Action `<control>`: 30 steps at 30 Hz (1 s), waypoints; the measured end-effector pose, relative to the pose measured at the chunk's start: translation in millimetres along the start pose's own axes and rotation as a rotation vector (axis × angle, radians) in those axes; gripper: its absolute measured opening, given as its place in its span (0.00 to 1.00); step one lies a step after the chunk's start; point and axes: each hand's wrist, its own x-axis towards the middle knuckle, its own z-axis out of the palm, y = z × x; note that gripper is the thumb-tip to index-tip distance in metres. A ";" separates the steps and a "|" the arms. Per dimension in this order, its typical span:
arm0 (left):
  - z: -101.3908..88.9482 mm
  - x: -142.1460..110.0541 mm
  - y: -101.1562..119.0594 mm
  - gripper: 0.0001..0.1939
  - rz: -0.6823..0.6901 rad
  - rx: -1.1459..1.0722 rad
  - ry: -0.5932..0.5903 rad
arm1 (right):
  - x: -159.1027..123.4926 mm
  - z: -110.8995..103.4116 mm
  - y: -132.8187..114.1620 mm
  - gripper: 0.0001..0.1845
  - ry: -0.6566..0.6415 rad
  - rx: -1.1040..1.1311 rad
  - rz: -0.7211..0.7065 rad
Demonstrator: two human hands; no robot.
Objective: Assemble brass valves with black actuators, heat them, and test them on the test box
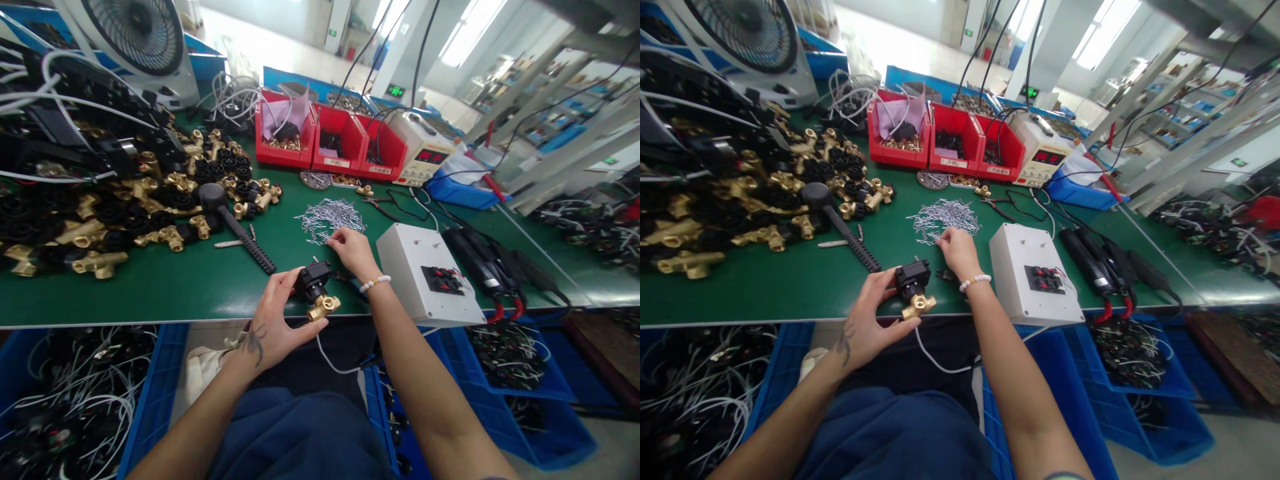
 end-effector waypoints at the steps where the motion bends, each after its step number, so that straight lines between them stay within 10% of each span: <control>1: 0.1 0.0 -0.2 0.38 -0.002 -0.001 -0.002 | -0.4 -1.7 0.3 0.06 0.023 0.034 0.003; 22: -2.2 -0.1 3.8 0.38 -0.062 -0.085 -0.031 | -0.2 -19.3 -5.6 0.05 0.052 0.373 0.045; 30: -2.1 -5.9 7.8 0.38 -0.098 0.034 0.117 | -43.6 -41.2 -16.5 0.05 -0.014 0.729 -0.169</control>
